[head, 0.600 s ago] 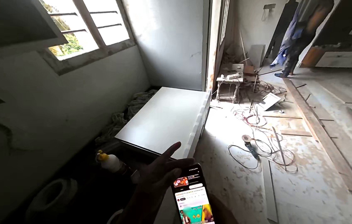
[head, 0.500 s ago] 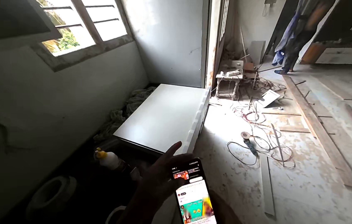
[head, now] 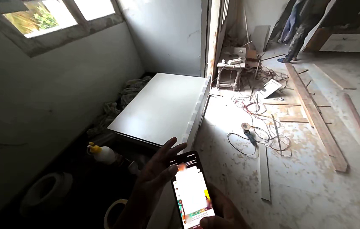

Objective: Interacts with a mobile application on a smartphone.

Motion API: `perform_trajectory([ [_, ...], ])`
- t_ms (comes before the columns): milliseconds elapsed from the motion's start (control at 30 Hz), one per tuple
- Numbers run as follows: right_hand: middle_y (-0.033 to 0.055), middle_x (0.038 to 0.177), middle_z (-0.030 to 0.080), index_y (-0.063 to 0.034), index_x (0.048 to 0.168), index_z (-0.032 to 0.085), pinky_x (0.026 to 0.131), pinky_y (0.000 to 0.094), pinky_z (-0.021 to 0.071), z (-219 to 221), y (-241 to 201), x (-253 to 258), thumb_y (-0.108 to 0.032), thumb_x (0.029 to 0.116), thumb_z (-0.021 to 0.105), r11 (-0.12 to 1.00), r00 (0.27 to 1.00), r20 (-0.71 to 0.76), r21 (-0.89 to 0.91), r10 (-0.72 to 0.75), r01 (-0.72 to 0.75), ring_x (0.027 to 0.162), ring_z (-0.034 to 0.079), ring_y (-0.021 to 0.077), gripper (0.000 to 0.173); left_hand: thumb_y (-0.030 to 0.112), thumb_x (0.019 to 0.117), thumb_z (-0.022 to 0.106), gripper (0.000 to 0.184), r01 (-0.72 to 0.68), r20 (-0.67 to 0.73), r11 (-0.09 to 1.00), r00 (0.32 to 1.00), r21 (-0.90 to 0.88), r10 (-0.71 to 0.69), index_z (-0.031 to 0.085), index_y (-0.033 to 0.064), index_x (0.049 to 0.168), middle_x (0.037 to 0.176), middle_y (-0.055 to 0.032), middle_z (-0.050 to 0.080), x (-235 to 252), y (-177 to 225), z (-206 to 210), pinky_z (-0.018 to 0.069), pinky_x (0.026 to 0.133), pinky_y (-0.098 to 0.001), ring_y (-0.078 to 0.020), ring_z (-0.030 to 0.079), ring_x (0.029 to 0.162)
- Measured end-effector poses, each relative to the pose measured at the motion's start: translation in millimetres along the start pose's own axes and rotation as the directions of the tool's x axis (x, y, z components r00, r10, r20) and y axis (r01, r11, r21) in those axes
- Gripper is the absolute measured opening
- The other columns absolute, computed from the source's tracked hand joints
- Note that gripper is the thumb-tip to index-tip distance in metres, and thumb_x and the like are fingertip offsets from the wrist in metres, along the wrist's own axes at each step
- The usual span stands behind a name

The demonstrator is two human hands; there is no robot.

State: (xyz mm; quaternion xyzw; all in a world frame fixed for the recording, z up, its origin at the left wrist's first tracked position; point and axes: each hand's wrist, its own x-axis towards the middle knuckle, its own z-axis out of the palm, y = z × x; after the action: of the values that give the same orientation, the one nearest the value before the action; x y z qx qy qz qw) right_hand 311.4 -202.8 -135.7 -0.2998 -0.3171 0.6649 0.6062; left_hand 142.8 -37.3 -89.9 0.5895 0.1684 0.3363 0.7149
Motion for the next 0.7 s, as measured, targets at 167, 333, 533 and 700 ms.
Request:
perform_trajectory([
  [167,0.0093,0.126,0.067,-0.0027,0.149,0.031,0.081,0.0469,0.0643,0,1,-1,-0.005,0.0957,0.059,0.999,0.997,-0.067,-0.005,0.040,-0.040,0.107,0.071,0.0244,0.060,0.018,0.1008,0.060,0.060,-0.002,-0.022,0.999,1.000,-0.049,0.001,0.039,0.0065,0.156,0.149,-0.0178,0.053,-1,-7,6,0.0547,0.102,-0.0422,-0.0318,0.059,0.130],
  [333,0.0109,0.127,0.066,-0.0047,0.150,0.034,0.082,0.0494,0.0638,-1,4,-2,-0.015,0.1005,0.056,0.997,0.994,-0.098,0.055,0.053,-0.048,0.109,0.070,0.0265,0.055,0.019,0.1013,0.059,0.060,0.004,-0.018,0.999,1.000,-0.054,-0.005,0.039,0.0084,0.156,0.148,-0.0181,0.054,-1,-9,8,0.0549,0.102,-0.0434,-0.0319,0.060,0.127],
  [533,0.0121,0.127,0.065,-0.0051,0.148,0.036,0.081,0.0511,0.0637,-2,4,-3,-0.017,0.1015,0.055,0.996,0.995,-0.080,0.072,0.058,-0.052,0.110,0.070,0.0283,0.051,0.021,0.1022,0.058,0.057,0.008,-0.040,0.999,0.999,-0.031,-0.009,0.041,0.0088,0.156,0.148,-0.0178,0.054,-2,-10,9,0.0550,0.102,-0.0437,-0.0322,0.060,0.128],
  [700,0.0131,0.126,0.066,-0.0055,0.150,0.036,0.077,0.0495,0.0648,-1,4,-3,-0.021,0.1043,0.054,0.997,0.990,-0.123,0.053,0.070,-0.063,0.108,0.071,0.0292,0.052,0.022,0.1041,0.054,0.055,0.011,-0.028,0.998,1.000,-0.061,-0.013,0.040,0.0074,0.155,0.149,-0.0189,0.053,-2,-13,11,0.0534,0.105,-0.0470,-0.0339,0.058,0.130],
])
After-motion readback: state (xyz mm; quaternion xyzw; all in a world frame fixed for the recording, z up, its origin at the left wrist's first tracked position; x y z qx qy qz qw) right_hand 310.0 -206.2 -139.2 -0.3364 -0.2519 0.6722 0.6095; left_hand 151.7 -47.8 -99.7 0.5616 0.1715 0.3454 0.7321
